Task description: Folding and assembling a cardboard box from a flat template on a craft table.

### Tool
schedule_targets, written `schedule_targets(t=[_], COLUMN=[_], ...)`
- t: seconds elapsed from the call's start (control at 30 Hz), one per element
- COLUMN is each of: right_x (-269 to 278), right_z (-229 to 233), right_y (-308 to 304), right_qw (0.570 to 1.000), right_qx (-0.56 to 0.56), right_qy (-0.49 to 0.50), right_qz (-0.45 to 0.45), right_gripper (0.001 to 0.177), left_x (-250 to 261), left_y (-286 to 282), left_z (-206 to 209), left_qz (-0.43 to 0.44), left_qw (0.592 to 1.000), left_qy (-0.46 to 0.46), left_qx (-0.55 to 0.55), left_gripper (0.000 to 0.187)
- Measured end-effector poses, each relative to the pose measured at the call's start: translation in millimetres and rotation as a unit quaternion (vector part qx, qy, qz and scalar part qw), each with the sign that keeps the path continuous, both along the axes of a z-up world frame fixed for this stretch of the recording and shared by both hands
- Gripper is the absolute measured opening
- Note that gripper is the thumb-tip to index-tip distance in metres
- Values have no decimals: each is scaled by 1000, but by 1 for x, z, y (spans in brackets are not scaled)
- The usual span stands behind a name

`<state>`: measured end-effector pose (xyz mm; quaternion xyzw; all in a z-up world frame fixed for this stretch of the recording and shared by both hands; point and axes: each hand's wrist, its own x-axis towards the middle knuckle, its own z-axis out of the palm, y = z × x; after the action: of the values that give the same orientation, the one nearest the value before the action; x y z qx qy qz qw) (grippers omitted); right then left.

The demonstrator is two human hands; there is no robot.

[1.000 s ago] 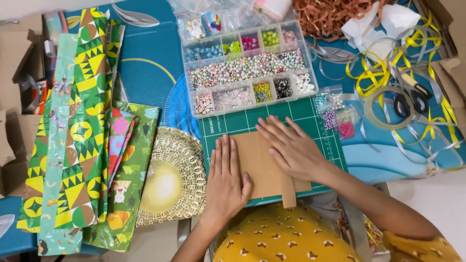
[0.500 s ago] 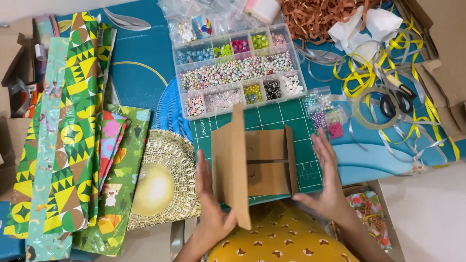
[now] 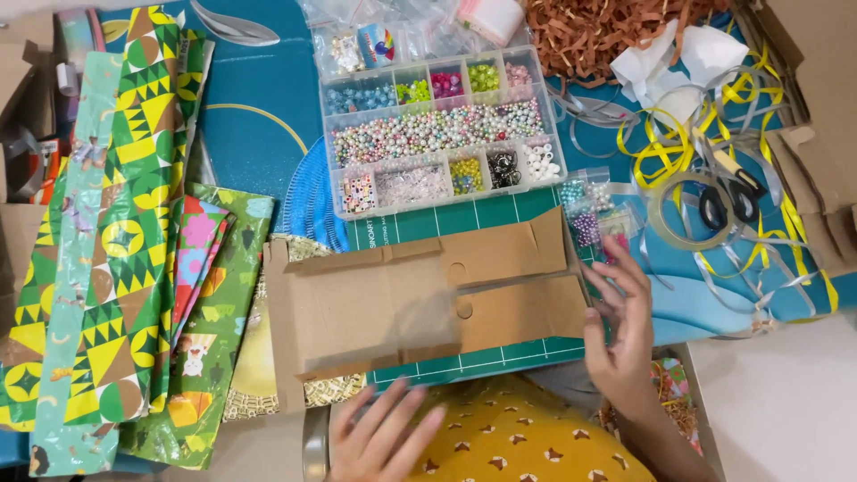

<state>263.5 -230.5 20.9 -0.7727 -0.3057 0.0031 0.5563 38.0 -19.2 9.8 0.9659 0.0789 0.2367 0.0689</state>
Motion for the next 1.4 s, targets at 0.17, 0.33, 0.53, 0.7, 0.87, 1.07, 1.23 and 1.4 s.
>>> schedule_targets(t=[0.17,0.33,0.53,0.7,0.87,1.07,1.23,1.4], right_x=[7,10,17,22,23,1,-6,-6], right_z=[4,0,-20,-27,-27,-18,-19,-27], right_y=[-7,-19,-43,-49,-46,-30,-13,-16], right_qw=[993,987,980,980,983,985,972,962], right_qx=[-91,-124,-172,-174,-160,-67,-54,-59], right_qy=[-13,42,1,2,-9,-156,-214,-217], right_qz=[-77,-91,-101,-96,-92,-10,85,153], right_gripper=[41,44,29,17,15,9,20,21], left_x=[100,123,128,118,106,102,113,116], left_y=[5,-6,-7,1,4,2,-8,-7], left_z=[-2,-15,-11,19,18,6,10,11], left_qz=[-67,-89,-153,-253,-304,-311,-302,-288], left_qw=[994,994,985,956,948,939,931,930], left_qy=[78,59,72,83,58,71,35,7], left_qx=[20,-10,-36,-125,-71,-128,-202,-230], left_gripper=[88,82,45,9,18,31,30,28])
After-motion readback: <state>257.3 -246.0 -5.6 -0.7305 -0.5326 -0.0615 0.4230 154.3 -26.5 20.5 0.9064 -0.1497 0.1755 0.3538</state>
